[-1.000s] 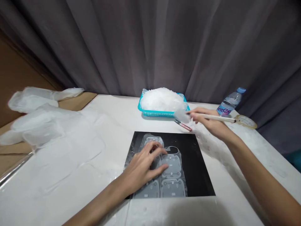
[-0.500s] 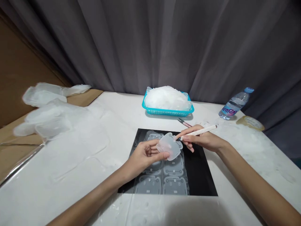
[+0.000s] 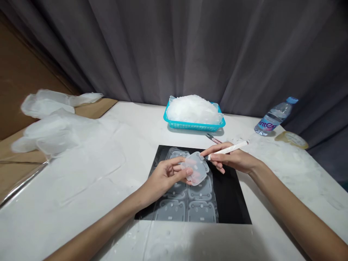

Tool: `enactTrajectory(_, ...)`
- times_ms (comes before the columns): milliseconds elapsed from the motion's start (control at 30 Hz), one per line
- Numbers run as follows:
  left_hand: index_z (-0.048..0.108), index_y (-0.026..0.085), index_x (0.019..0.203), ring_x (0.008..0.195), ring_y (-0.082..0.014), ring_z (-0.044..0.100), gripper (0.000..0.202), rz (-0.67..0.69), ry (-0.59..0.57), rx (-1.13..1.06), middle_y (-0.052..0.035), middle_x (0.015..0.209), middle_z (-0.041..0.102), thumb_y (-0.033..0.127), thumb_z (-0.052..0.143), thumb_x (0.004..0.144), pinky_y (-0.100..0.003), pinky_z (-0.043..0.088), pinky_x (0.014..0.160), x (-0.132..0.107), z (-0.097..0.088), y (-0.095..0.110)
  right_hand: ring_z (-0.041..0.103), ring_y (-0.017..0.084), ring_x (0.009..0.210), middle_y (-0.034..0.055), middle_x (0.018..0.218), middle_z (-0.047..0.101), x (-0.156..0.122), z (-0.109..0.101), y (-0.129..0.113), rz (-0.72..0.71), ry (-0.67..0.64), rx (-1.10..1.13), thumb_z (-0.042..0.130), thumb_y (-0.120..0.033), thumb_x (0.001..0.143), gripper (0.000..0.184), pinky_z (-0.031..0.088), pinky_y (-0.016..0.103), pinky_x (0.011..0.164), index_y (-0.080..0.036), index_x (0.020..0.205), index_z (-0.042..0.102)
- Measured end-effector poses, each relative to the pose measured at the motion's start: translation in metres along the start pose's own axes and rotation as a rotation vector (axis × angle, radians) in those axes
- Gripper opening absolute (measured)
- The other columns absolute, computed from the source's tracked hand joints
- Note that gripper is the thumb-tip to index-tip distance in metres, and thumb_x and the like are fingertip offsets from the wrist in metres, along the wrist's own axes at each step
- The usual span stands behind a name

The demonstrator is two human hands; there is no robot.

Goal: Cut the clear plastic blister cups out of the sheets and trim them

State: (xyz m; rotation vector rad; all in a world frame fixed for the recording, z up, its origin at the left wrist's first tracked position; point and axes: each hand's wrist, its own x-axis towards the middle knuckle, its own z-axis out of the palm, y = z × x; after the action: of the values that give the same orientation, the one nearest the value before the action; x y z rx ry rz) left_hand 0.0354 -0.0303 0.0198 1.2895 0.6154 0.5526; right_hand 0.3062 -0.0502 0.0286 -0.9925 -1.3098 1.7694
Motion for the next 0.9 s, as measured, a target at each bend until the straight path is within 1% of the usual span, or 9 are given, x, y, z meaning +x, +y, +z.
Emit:
enactTrajectory(133, 0.073, 0.012, 0.118, 0.083, -0.0193, 0.077, 0.036, 0.007, 0.003, 0.001, -0.0083, 0.094, 0.081, 0.036, 0.077, 0.092, -0.032, 0.064, 0.085, -0.0001, 0.0012, 0.0024, 0.059, 0.008, 0.053, -0.0012, 0.07, 0.064, -0.001, -0.0007, 0.0007, 0.017, -0.025, -0.017, 0.08, -0.036, 0.09, 0.037, 0.052, 0.02, 0.049, -0.013, 0.118, 0.076)
enactTrajectory(267, 0.074, 0.013, 0.116, 0.082, -0.019, 0.077, 0.034, 0.014, 0.003, 0.005, -0.0073, 0.092, 0.081, 0.035, 0.077, 0.091, -0.032, 0.064, 0.083, -0.0009, 0.0013, 0.0045, 0.06, 0.008, 0.052, -0.0007, 0.069, 0.065, -0.0008, -0.0008, 0.0014, 0.017, -0.012, -0.033, 0.082, -0.037, 0.088, 0.034, 0.052, 0.019, 0.048, -0.011, 0.11, 0.078)
enactTrajectory(400, 0.075, 0.013, 0.114, 0.081, -0.0175, 0.076, 0.028, 0.022, 0.011, 0.038, -0.008, 0.096, 0.081, 0.032, 0.076, 0.093, -0.029, 0.062, 0.082, -0.0025, -0.0004, 0.0028, 0.061, 0.008, 0.051, -0.0006, 0.069, 0.066, -0.0006, -0.0002, 0.0017, 0.019, -0.006, -0.052, 0.083, -0.038, 0.086, 0.031, 0.052, 0.019, 0.048, -0.012, 0.103, 0.079)
enactTrajectory(500, 0.077, 0.013, 0.109, 0.08, -0.0182, 0.076, 0.027, 0.018, 0.031, 0.069, -0.0084, 0.095, 0.081, 0.033, 0.077, 0.091, -0.03, 0.062, 0.08, -0.0036, -0.0015, 0.0013, 0.061, 0.008, 0.051, -0.0003, 0.068, 0.067, -0.001, -0.0002, 0.0021, 0.038, -0.001, -0.052, 0.085, -0.037, 0.084, 0.031, 0.053, 0.02, 0.049, -0.012, 0.1, 0.078)
enactTrajectory(733, 0.079, 0.013, 0.106, 0.079, -0.0178, 0.076, 0.027, 0.01, 0.057, 0.061, -0.0091, 0.095, 0.082, 0.034, 0.079, 0.089, -0.029, 0.063, 0.078, -0.0029, -0.0031, 0.0016, 0.062, 0.009, 0.05, 0.0, 0.068, 0.067, -0.0026, -0.0007, 0.0008, 0.018, -0.018, -0.059, 0.083, -0.037, 0.086, 0.029, 0.052, 0.019, 0.048, -0.011, 0.099, 0.078)
enactTrajectory(900, 0.08, 0.013, 0.099, 0.078, -0.0178, 0.075, 0.024, 0.013, 0.075, 0.053, -0.009, 0.095, 0.081, 0.035, 0.08, 0.088, -0.029, 0.063, 0.076, -0.0025, -0.0026, 0.0037, 0.062, 0.009, 0.049, -0.0001, 0.067, 0.067, -0.0042, 0.0027, -0.0023, 0.006, -0.028, -0.051, 0.083, -0.036, 0.086, 0.028, 0.053, 0.02, 0.047, -0.011, 0.098, 0.078)
